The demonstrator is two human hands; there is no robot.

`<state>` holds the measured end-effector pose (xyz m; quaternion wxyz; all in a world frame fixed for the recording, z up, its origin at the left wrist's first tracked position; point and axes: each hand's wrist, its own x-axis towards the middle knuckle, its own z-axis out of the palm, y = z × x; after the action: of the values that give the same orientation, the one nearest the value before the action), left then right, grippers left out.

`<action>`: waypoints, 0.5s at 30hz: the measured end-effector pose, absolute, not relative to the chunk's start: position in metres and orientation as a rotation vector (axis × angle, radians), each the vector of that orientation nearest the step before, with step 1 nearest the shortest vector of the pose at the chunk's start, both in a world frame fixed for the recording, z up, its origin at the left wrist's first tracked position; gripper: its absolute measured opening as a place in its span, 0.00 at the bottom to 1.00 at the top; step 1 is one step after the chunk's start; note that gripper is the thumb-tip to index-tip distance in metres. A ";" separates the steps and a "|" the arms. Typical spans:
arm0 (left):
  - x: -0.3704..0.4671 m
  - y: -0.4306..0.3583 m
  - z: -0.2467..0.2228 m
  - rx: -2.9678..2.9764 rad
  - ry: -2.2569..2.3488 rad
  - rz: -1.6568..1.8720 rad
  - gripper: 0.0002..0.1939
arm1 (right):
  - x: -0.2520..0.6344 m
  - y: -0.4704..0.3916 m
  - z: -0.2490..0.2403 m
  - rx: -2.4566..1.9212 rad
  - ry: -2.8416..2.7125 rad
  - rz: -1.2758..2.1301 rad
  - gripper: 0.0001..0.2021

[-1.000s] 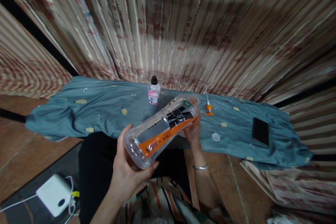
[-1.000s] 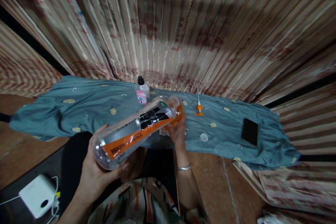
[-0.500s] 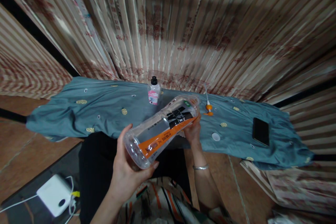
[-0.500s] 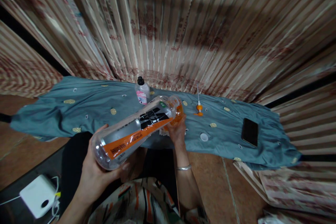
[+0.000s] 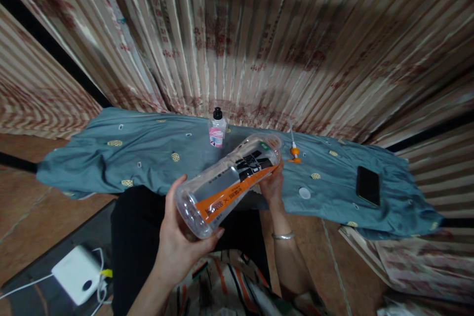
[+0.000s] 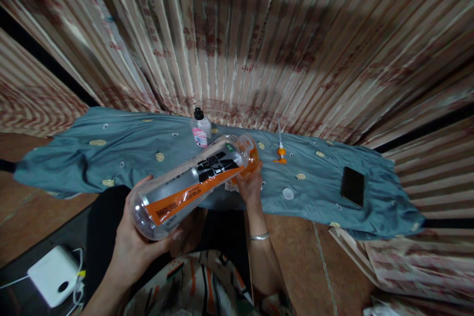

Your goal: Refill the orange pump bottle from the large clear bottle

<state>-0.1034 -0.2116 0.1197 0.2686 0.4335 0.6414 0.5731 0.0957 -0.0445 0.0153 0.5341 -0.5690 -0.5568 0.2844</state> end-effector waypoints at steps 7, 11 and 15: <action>-0.104 -0.213 0.121 1.164 1.739 1.541 0.51 | 0.097 -0.044 0.012 -1.354 -1.323 0.645 0.28; -0.104 -0.213 0.120 1.159 1.741 1.544 0.51 | 0.097 -0.044 0.012 -1.341 -1.338 0.646 0.28; -0.104 -0.213 0.120 1.165 1.739 1.557 0.51 | 0.096 -0.044 0.012 -1.339 -1.335 0.625 0.28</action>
<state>-0.1040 -0.2131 0.1202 0.2634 0.4310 0.6430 0.5757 0.0964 -0.0442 0.0123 0.5437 -0.5643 -0.5626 0.2635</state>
